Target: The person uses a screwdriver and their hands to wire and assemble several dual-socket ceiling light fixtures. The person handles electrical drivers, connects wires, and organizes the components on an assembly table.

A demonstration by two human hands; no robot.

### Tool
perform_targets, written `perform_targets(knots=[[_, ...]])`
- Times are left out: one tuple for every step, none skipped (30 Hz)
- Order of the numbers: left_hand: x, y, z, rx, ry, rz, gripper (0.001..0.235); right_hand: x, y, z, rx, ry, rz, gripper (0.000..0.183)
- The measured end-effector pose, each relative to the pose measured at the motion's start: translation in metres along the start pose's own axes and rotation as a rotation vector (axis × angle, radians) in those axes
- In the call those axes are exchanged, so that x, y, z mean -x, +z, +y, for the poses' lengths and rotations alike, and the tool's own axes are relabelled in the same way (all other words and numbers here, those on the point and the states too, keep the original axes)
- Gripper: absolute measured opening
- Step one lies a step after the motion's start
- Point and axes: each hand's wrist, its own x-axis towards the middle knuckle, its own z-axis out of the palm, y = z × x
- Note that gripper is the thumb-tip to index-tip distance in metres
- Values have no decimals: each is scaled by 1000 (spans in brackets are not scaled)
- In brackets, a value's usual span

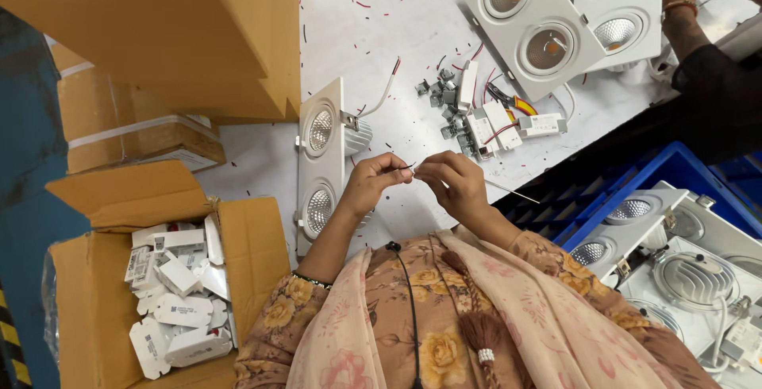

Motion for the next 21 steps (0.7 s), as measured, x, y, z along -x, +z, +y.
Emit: perform_targets(knots=[[-1, -1, 2, 2, -8, -1, 15, -2, 0, 1, 7, -16, -7, 21], [0, 0, 4, 0, -14, 1, 15, -3, -1, 0, 11, -15, -21, 19], [1, 3, 7, -2, -20, 3, 15, -2, -2, 0, 16, -13, -36, 18], [2, 5, 11, -4, -25, 6, 14, -1, -2, 1, 20, -12, -51, 16], [3, 7, 15, -84, 2, 39, 14, 2, 0, 1, -4, 82, -62, 13], [5, 9, 20, -165, 28, 73, 13, 6, 6, 3, -28, 176, -73, 11], [9, 11, 25, -245, 52, 107, 12, 13, 11, 6, -53, 273, -86, 12], [13, 14, 30, -432, 180, 145, 11, 17, 18, 12, -457, 594, -107, 10], [17, 17, 36, -619, 311, 180, 10, 19, 26, 20, -864, 909, -120, 11], [19, 20, 41, -805, 442, 213, 9, 24, 31, 27, -1277, 1217, -129, 14], [21, 22, 45, -799, 432, 200, 10, 31, 33, 30, -1379, 1320, -125, 14], [22, 23, 48, -793, 421, 187, 11, 39, 35, 31, -1481, 1422, -121, 14], [22, 24, 50, -786, 411, 178, 11, 44, 35, 33, -1582, 1523, -120, 14], [22, 25, 51, -773, 427, 179, 11, 46, 36, 37, -1571, 1515, -109, 15], [22, 25, 52, -760, 440, 181, 11, 49, 36, 39, -1562, 1507, -100, 16], [23, 25, 52, -747, 454, 183, 11, 51, 37, 41, -1553, 1499, -91, 16], [22, 25, 52, -740, 461, 183, 12, 53, 37, 42, -1545, 1471, -89, 16], [21, 24, 52, -732, 467, 183, 13, 55, 37, 42, -1537, 1444, -86, 15], [20, 24, 51, -724, 472, 183, 14, 59, 37, 41, -1529, 1418, -84, 14], [19, 24, 49, -632, 401, 177, 15, 61, 37, 41, -1550, 1398, -115, 15], [18, 24, 47, -542, 328, 173, 16, 62, 37, 40, -1572, 1377, -150, 15]])
